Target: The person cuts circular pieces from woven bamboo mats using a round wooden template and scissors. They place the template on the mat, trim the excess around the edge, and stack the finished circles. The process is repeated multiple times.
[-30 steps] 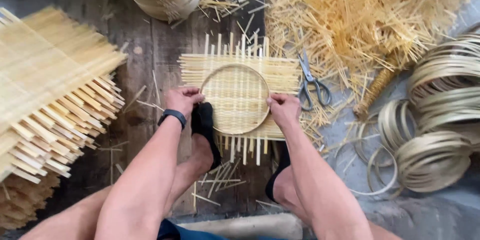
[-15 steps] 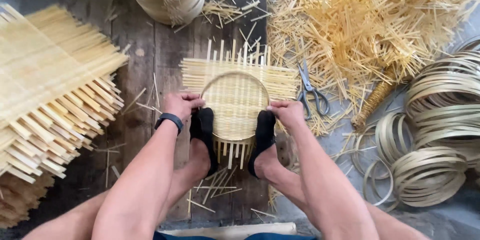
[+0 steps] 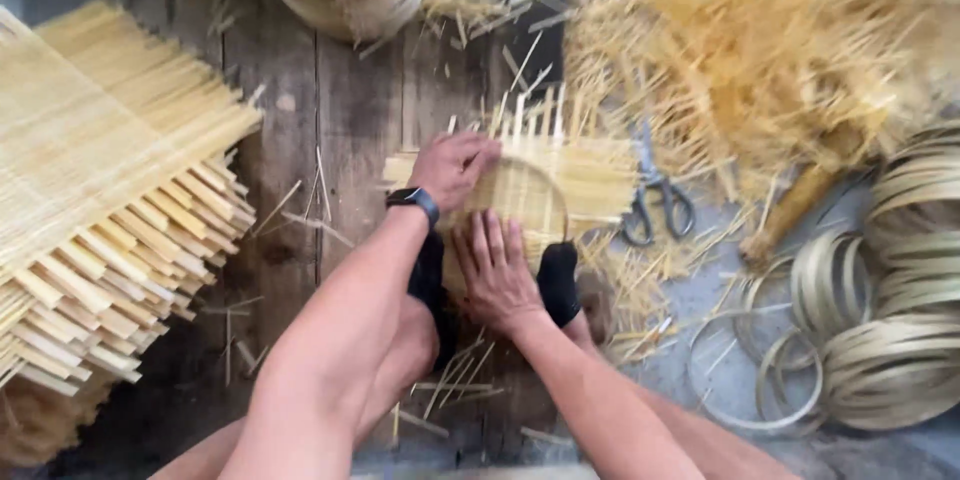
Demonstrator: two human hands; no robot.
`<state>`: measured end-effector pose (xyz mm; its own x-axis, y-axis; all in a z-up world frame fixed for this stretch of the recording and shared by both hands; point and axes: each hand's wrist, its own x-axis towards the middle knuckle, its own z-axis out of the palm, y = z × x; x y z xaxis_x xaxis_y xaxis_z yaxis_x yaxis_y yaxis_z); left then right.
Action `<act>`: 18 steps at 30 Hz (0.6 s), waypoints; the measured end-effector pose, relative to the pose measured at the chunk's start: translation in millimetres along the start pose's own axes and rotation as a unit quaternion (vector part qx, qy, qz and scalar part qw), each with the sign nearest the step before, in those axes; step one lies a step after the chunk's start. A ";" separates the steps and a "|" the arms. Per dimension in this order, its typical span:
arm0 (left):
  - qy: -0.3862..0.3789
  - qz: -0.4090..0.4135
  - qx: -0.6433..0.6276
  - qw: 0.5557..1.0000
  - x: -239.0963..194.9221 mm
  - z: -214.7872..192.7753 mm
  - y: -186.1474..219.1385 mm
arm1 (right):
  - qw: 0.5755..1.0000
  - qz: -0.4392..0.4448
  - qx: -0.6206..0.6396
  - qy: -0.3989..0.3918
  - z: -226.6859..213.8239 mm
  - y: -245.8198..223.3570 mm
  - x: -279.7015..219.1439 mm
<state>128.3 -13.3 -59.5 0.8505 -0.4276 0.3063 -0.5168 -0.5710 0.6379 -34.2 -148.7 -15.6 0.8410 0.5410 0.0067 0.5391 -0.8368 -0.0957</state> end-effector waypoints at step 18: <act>-0.170 -0.248 -0.161 0.940 30.5 7.2 -14.2 | 0.892 0.226 0.372 0.124 12.8 150.6 79.3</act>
<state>160.9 -23.3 -64.4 0.8699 -0.3959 -0.2941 0.0384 -0.5402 0.8406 113.1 -230.6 -42.2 0.9987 0.0505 0.0109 0.0402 -0.6276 -0.7775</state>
